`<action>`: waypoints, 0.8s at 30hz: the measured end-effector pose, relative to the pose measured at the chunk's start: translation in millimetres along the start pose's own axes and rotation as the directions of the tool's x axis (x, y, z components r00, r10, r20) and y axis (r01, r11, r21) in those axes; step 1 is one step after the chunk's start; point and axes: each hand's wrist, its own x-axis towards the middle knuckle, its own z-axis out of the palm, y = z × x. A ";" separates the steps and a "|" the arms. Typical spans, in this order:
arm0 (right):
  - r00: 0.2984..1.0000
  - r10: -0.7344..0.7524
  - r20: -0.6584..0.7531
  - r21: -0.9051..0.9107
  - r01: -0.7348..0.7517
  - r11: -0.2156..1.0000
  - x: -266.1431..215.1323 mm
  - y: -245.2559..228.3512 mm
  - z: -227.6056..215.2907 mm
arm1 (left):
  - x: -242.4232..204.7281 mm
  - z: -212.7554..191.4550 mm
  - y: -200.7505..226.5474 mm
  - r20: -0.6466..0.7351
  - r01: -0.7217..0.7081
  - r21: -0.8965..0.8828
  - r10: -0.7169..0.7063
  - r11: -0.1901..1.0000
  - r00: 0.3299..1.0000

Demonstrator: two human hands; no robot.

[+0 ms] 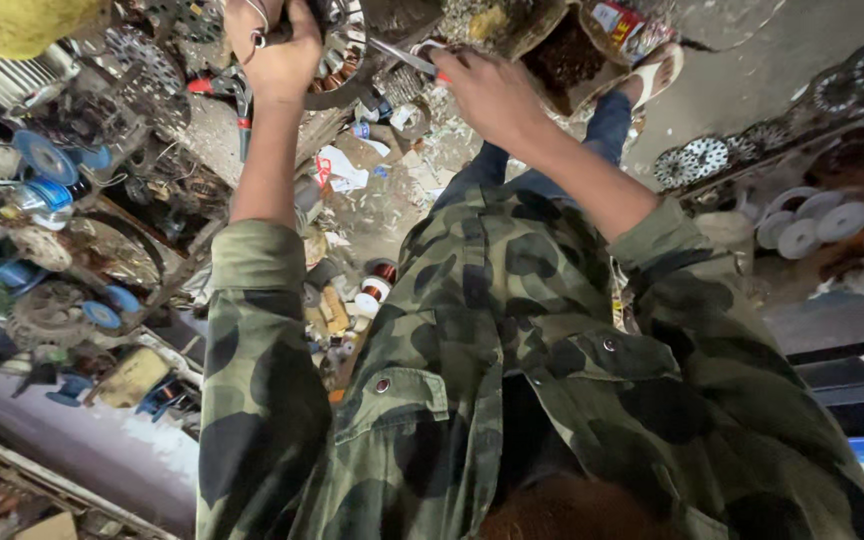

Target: The person uses red-handled pliers to repeatedly cut copper wires from a circular metal component. The person holds the component with one hand and snips wires with the other, dropping the cut pieces onto the floor.

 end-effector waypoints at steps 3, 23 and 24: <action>1.000 0.002 -0.008 0.014 -0.002 1.000 3.1 -8.5 5.2 | 1.4 -9.3 3.8 0.051 -0.007 -0.001 0.007 1.000 0.999; 0.993 0.004 0.121 -0.014 -0.002 1.000 15.9 -8.6 -11.8 | -3.6 0.3 0.0 0.059 -0.016 0.009 0.016 1.000 0.998; 0.996 -0.048 0.071 -0.060 0.052 0.997 16.5 -9.5 -14.1 | -2.8 0.6 0.8 0.053 -0.007 -0.005 0.008 1.000 0.999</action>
